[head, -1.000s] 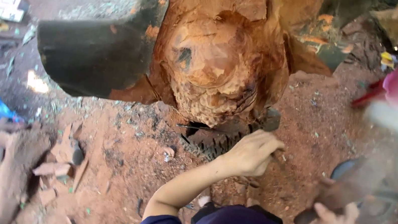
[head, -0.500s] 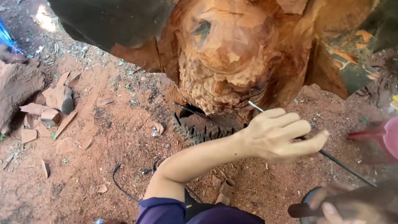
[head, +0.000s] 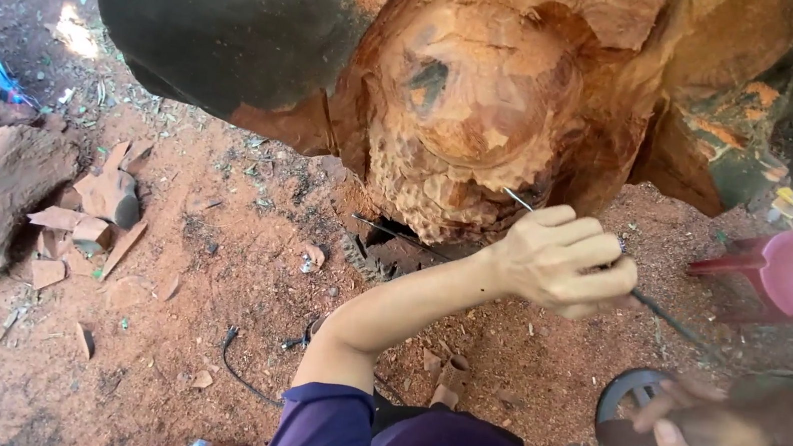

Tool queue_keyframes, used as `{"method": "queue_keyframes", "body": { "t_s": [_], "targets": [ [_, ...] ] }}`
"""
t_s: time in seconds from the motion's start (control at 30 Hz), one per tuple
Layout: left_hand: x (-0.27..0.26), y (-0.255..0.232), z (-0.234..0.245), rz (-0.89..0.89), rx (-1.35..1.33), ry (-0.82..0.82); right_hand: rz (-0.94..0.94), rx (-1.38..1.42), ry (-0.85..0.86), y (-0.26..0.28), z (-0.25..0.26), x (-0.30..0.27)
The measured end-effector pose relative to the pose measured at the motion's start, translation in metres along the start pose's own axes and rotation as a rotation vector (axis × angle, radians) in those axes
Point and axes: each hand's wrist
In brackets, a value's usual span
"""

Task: Carving intricate details into a large wooden stump using a chisel and a wooden mallet.

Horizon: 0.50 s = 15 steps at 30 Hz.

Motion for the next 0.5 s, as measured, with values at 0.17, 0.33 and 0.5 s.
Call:
{"method": "queue_keyframes", "body": {
  "t_s": [0.17, 0.33, 0.5],
  "targets": [
    [-0.005, 0.006, -0.001, -0.083, -0.083, -0.1, 0.345, 0.071, -0.559, -0.029, -0.027, -0.013],
    [0.003, 0.013, 0.012, -0.145, -0.132, -0.094, -0.187, 0.626, -0.032, -0.053, -0.056, 0.022],
    [-0.008, 0.005, -0.001, -0.095, -0.153, -0.16, -0.325, 0.737, -0.349, -0.062, -0.094, 0.0]
  ]
}}
Point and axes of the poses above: each hand's wrist, its own x-axis towards the middle knuckle, its own z-axis out of the back of the hand, y = z × x, and after that the axes turned 1 degree about z, right-handed
